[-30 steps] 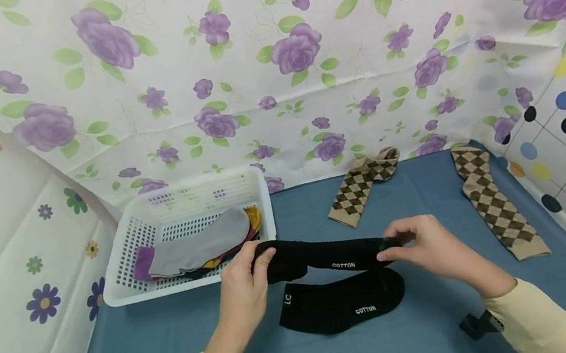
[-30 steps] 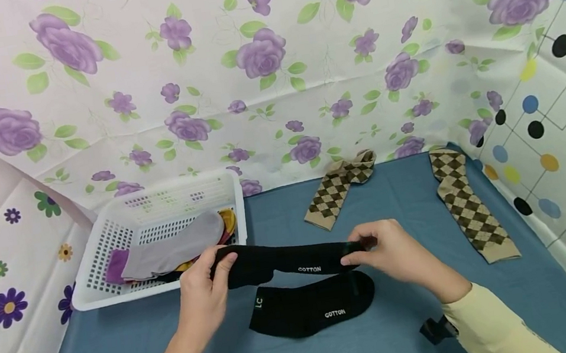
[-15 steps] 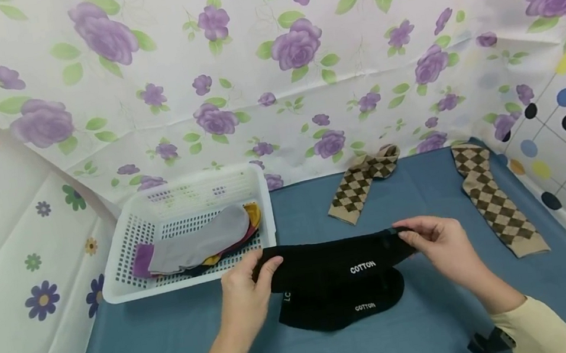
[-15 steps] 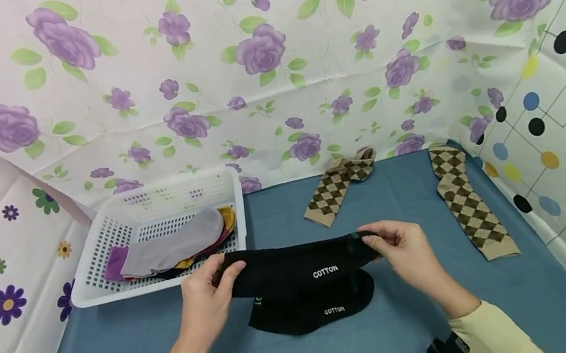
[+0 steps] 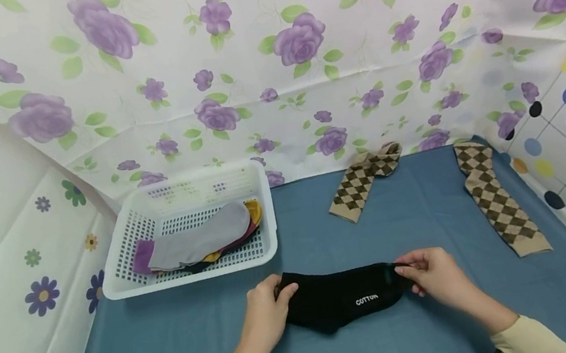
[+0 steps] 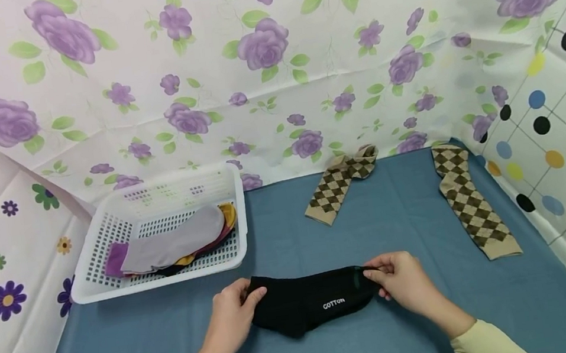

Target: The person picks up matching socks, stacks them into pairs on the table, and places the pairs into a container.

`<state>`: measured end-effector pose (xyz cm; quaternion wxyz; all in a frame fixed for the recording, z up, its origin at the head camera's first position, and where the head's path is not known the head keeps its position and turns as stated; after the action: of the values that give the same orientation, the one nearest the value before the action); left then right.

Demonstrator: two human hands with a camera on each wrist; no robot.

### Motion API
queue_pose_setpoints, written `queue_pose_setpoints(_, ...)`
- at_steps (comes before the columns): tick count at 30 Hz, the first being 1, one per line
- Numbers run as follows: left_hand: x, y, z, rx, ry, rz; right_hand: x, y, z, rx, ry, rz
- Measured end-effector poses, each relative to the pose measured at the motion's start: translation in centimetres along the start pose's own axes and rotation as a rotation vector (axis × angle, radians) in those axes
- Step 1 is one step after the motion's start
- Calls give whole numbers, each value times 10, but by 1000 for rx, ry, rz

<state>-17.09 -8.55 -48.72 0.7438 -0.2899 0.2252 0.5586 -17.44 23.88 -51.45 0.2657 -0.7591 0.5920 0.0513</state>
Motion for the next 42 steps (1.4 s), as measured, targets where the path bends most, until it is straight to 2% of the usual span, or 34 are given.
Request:
queue_pose_setpoints(5,7,5,-9,-26,-3,-8,3,2,3,8,-52,23)
queue_pose_setpoints(10,8,8,-10,-10,4,16,2,4,4,5,-111,52)
queue_pose_setpoints(14,7,9,-7,14,9,39,-1,5,1,-52,-203,90)
queue_pose_setpoints(19,8,10,-7,8,32,25,-1,4,-1,-115,-346,106)
queue_pose_setpoints(28,3,8,-6,-27,55,47,-6,3,-11,-235,-349,163)
queue_pose_setpoints(35,5,5,-11,-60,93,26,-5,4,-11,-217,-377,156)
queue_pose_setpoints(42,2,3,-12,-62,133,45,-6,2,-14,-257,-387,176)
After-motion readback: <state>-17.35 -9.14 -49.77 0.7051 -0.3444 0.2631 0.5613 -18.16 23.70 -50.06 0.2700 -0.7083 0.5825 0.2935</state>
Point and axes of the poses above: each hand's wrist, its own y-axis towards the middle knuckle, its own x-axis out of the palm, z = x × y, the point moved 8 cm from there along y, towards the middle knuckle, and after that the axes turned 9 degrees about -z, right-handed, at the moved point
